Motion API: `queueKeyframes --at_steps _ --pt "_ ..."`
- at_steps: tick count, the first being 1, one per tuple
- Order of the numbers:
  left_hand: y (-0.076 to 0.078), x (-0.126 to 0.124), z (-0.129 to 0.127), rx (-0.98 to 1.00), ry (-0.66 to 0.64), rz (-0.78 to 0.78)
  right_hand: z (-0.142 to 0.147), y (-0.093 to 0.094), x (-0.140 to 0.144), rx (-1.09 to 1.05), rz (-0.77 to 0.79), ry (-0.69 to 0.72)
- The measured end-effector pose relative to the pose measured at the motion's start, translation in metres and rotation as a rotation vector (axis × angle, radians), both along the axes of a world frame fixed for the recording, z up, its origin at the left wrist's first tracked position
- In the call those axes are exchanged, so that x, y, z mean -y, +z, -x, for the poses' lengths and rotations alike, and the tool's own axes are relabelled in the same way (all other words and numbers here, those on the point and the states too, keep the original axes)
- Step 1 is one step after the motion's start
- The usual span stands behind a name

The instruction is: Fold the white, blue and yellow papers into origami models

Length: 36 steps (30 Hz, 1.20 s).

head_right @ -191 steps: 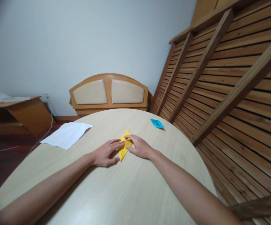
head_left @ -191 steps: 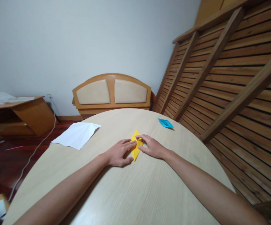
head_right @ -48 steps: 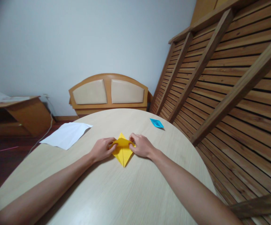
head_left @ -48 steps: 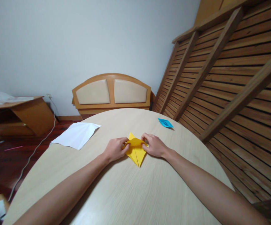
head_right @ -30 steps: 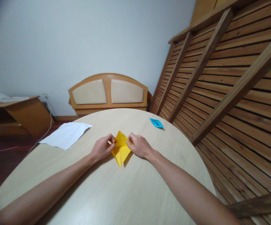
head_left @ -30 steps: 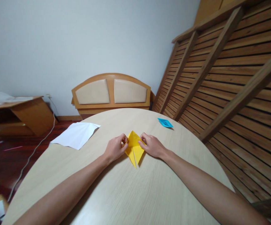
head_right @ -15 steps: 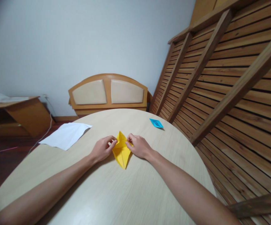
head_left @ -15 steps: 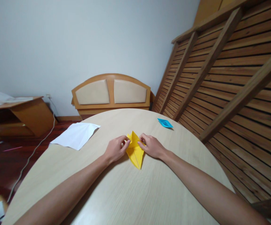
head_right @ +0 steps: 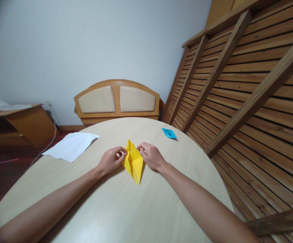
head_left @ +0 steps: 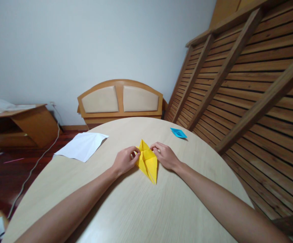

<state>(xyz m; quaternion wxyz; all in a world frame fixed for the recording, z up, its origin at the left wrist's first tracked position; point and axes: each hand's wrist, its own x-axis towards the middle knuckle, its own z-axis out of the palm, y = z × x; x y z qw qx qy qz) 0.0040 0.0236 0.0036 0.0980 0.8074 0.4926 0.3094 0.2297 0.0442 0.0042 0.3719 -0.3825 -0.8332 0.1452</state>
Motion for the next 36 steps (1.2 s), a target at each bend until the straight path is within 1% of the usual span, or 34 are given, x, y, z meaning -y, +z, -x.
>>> queueKeyframes --at_steps 6,10,13,18,26,31,34,36 --pt "0.0009 -0.0010 0.0016 -0.006 -0.016 0.001 0.0026 -0.0022 -0.0001 -0.115 0.083 0.132" --pt "0.0001 -0.0012 0.0023 -0.004 -0.023 0.007 0.0047 -0.0035 0.0015 -0.214 0.220 0.157" --pt "-0.0002 -0.0008 0.0023 0.016 -0.044 0.004 0.0053 -0.0041 0.0015 -0.238 0.270 0.159" --pt "0.0005 0.0001 0.0018 0.057 -0.097 0.018 0.0062 -0.0033 0.0004 -0.224 0.268 0.172" --pt "0.0003 0.0016 0.0013 0.063 -0.138 0.037 0.0082 -0.0019 0.0017 -0.200 0.223 0.217" --pt "-0.0006 0.0015 0.0016 0.015 -0.110 0.048 0.0075 -0.0042 0.0017 -0.131 0.167 0.257" --pt "-0.0011 -0.0001 0.0024 -0.032 -0.065 0.050 0.0068 -0.0079 0.0014 -0.083 0.145 0.286" --pt "-0.0019 -0.0015 0.0033 -0.066 -0.027 0.050 0.0062 -0.0097 0.0014 -0.044 0.122 0.277"
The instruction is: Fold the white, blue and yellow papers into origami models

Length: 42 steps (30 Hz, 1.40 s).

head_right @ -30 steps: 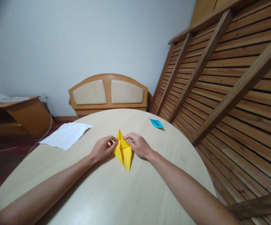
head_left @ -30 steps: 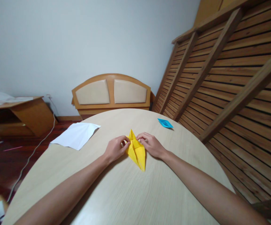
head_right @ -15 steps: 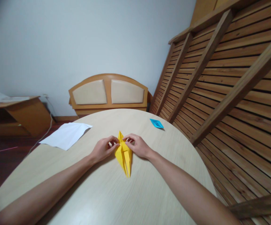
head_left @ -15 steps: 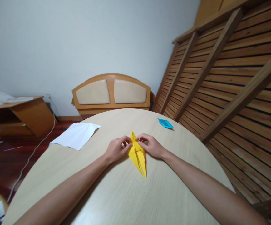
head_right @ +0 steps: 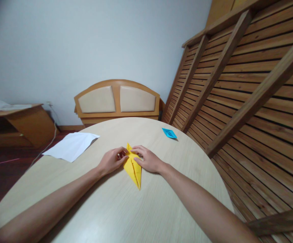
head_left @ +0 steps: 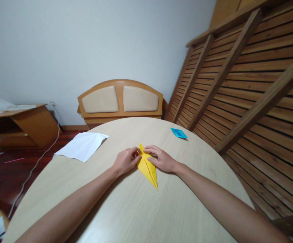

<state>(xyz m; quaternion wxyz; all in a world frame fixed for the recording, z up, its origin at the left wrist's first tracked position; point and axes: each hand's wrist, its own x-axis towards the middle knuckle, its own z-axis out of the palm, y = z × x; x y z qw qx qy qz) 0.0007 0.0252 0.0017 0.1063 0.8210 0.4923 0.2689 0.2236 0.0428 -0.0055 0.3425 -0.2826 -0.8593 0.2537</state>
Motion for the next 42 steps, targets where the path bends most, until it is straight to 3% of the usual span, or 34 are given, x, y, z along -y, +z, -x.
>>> queueKeyframes --at_steps 6,10,14,17,19,23,30,35,42 --pt "-0.003 -0.002 0.001 -0.089 0.090 -0.020 -0.002 0.002 0.001 0.134 -0.131 -0.055" --pt "-0.003 -0.002 0.002 -0.134 0.072 -0.061 -0.002 0.002 0.000 0.199 -0.187 -0.047" --pt "-0.002 -0.002 0.003 -0.105 -0.095 -0.175 -0.003 -0.002 -0.004 0.231 -0.204 -0.049" --pt "-0.003 -0.002 0.002 -0.102 -0.271 -0.165 -0.003 -0.002 -0.005 0.245 -0.222 -0.065" --pt "-0.005 -0.002 0.000 -0.098 -0.307 -0.119 -0.003 -0.001 -0.006 0.247 -0.234 -0.087" --pt "-0.007 -0.002 0.000 -0.101 -0.253 -0.026 0.000 0.006 -0.001 0.200 -0.216 -0.104" --pt "-0.012 -0.006 0.003 -0.167 -0.175 -0.082 0.002 0.008 0.007 0.302 -0.204 0.114" --pt "-0.018 -0.009 0.006 -0.272 -0.110 -0.029 -0.003 0.001 -0.001 0.328 -0.176 0.062" --pt "-0.016 -0.006 0.007 -0.362 0.139 0.038 -0.009 -0.008 -0.011 0.350 -0.140 0.015"
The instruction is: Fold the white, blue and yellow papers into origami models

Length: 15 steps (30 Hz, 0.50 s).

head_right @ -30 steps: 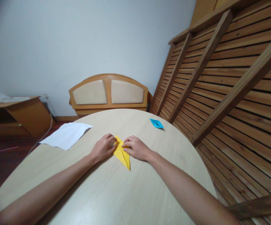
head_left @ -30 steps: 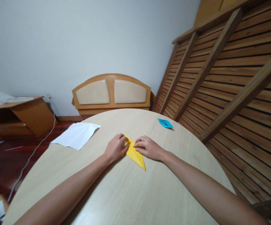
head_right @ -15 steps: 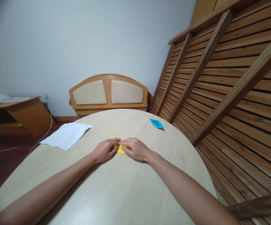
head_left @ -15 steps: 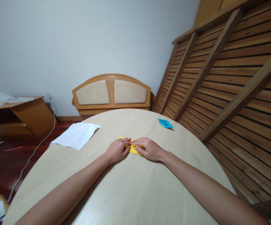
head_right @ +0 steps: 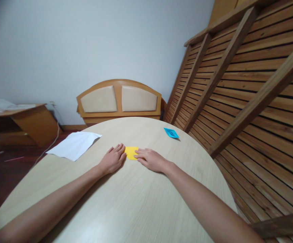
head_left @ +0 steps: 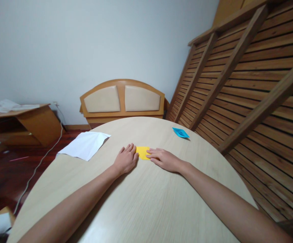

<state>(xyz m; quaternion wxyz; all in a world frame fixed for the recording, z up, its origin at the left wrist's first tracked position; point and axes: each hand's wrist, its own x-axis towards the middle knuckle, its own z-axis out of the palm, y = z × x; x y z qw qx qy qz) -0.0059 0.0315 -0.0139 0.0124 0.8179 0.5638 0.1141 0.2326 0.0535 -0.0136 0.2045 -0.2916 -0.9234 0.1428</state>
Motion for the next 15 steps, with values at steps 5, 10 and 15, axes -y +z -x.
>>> queueKeyframes --at_steps 5,10,15 --pt "0.0053 0.0018 -0.0006 0.020 -0.084 -0.059 0.0000 0.0037 0.0024 0.026 0.014 -0.030" --pt "0.0051 0.0024 -0.0022 0.040 -0.354 0.034 -0.0016 0.0065 0.0026 0.083 -0.043 -0.008" --pt "0.0045 0.0008 -0.0003 0.019 -0.314 0.044 -0.0052 0.0038 -0.0019 0.100 -0.075 -0.054"
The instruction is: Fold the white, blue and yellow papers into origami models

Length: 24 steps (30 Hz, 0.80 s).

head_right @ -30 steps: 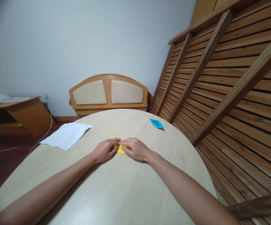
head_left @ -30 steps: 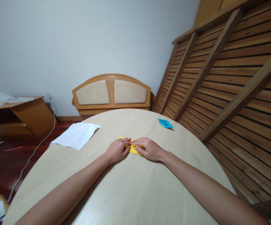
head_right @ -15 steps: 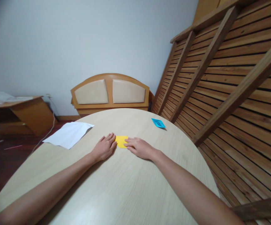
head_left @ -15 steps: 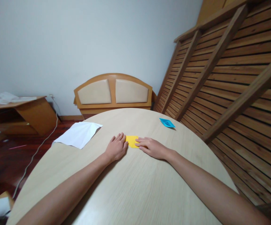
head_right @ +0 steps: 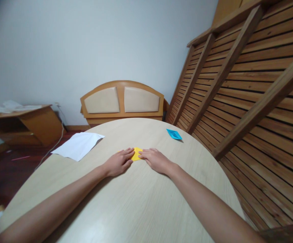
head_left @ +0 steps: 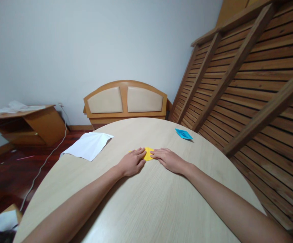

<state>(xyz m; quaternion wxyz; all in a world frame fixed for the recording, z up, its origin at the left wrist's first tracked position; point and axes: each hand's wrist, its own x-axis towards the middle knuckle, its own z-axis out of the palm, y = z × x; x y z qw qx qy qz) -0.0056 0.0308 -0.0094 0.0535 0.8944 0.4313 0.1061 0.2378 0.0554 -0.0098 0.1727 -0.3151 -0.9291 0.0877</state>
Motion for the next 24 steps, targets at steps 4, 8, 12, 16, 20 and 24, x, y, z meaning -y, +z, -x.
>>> queueKeyframes --at_steps 4,8,12,16,20,24 --pt "0.001 0.001 0.001 -0.037 0.067 0.031 0.001 0.004 0.002 0.025 -0.019 -0.068" --pt "0.003 0.004 0.001 -0.054 0.089 0.060 0.013 0.008 0.013 0.030 -0.031 -0.162" --pt "0.008 0.006 0.000 -0.052 -0.003 0.076 0.029 0.005 0.024 0.041 0.075 -0.206" --pt "0.011 0.005 -0.002 -0.051 -0.088 0.111 0.034 0.004 0.027 0.109 0.219 -0.220" --pt "0.007 0.003 -0.003 -0.063 0.028 0.101 0.029 0.005 0.025 0.128 0.260 -0.216" --pt "0.002 0.002 -0.003 -0.090 0.227 0.064 0.025 0.005 0.023 0.142 0.257 -0.196"
